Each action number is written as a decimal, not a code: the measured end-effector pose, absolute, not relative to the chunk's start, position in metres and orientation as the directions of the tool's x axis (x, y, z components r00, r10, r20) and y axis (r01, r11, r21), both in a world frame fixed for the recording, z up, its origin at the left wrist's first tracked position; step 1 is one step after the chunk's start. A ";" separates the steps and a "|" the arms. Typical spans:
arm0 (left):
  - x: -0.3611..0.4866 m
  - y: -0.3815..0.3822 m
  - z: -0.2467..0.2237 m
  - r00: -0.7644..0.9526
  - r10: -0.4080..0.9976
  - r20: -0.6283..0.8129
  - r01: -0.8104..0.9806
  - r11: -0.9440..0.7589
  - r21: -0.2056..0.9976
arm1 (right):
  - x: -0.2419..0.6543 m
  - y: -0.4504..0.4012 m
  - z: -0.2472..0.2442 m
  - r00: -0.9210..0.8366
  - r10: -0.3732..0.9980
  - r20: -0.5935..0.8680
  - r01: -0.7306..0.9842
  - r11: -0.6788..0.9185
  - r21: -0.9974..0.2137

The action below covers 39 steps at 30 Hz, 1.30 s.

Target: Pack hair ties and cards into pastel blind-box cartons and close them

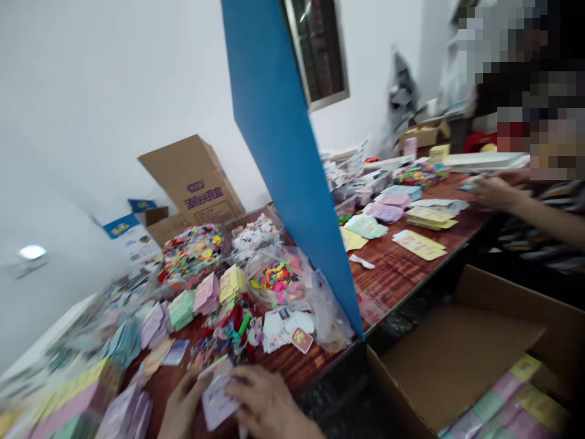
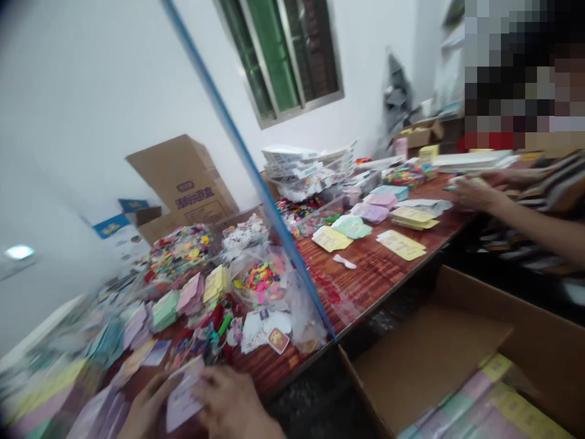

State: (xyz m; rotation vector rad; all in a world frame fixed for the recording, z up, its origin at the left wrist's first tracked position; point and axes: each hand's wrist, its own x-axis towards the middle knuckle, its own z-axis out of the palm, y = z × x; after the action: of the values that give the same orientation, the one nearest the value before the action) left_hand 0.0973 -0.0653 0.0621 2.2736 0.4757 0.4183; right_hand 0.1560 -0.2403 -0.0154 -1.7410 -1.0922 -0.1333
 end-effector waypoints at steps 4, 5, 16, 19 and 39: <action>0.107 -0.095 0.070 0.838 0.544 -0.051 0.319 -0.411 0.854 | 0.173 -0.258 -0.005 0.808 0.439 0.391 0.424 0.026 -0.905; 0.107 -0.096 0.069 0.828 0.558 -0.062 0.334 -0.401 0.853 | 0.179 -0.258 -0.005 0.867 0.399 0.298 0.314 0.026 -0.949; 0.086 -0.100 0.051 0.966 0.074 0.247 0.025 -0.980 0.198 | 0.185 -0.243 -0.019 0.797 0.603 -0.039 -0.185 0.183 -0.965; 0.088 -0.100 0.042 0.973 0.145 0.182 0.101 -0.968 0.232 | 0.185 -0.240 -0.019 0.768 0.640 -0.020 -0.118 0.110 -0.987; 0.020 -0.007 0.007 0.547 0.837 -0.006 0.436 -0.278 0.856 | 0.307 -0.095 0.070 0.723 0.651 0.232 0.538 -0.320 -0.779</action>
State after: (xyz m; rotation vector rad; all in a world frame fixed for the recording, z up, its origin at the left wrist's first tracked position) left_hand 0.0201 -0.0070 0.0074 1.9065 1.0368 0.5765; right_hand 0.3066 -0.0951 0.0698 -2.0001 -0.9060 0.1526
